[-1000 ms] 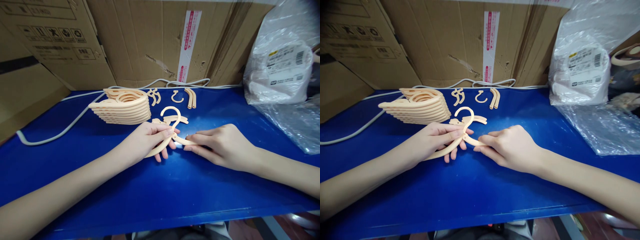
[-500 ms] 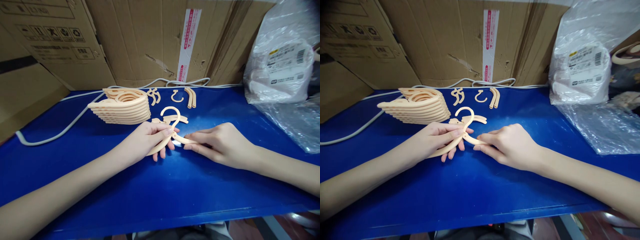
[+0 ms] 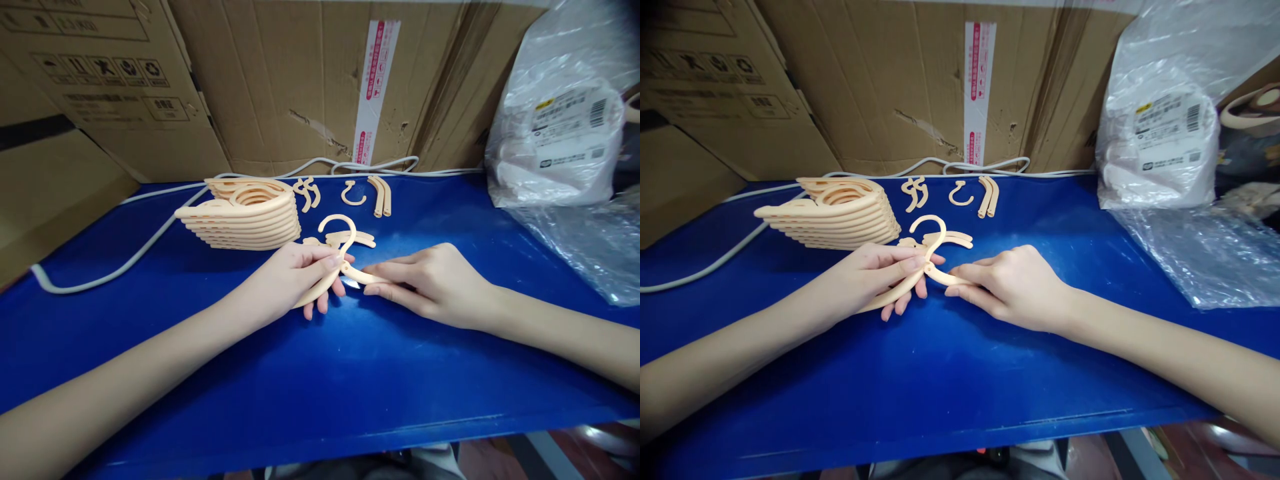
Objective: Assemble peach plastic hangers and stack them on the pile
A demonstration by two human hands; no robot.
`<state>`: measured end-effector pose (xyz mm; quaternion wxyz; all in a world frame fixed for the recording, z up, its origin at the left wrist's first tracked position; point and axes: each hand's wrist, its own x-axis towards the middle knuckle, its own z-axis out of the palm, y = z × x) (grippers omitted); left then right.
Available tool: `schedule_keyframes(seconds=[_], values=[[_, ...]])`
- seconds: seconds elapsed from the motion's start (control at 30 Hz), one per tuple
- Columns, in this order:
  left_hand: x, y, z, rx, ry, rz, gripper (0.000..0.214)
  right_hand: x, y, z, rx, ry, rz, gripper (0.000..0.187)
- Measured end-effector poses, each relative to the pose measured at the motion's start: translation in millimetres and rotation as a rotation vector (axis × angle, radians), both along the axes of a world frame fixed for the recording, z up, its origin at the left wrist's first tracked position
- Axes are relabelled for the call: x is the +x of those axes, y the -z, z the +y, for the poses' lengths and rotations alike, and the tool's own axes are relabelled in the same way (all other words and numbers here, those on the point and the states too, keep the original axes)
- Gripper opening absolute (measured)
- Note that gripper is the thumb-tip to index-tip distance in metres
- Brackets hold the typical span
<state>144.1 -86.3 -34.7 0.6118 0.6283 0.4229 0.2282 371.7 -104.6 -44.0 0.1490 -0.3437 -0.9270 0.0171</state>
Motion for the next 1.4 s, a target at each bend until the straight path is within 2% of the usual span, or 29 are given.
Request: schedule_keyframes(seconds=[0.37,0.57,0.83,1.0,1.17,1.4], values=[[-1,0.2,0,-0.021,-0.001,-0.017,0.022,-1,-2.4,0,-0.039,0.025,-0.027,0.037],[-3,3.1,0,0.013,0.032,0.004,0.021,-2,-5.6,0,-0.124,0.040,-0.011,0.035],[-2,0.5,0,-0.013,0.039,0.020,0.019,-1,-6.2,2,-0.106,0.016,-0.024,0.036],[-3,0.9,0,-0.012,0.050,0.022,0.023,1,-4.3,3,-0.080,-0.015,-0.010,0.032],[-6,2.1,0,-0.011,0.126,0.050,0.025,6,-3.6,9,-0.032,-0.074,0.084,0.027],[-7,1.6,-1,0.049,0.172,0.101,0.036,6,-5.5,13,0.147,-0.100,0.151,0.019]])
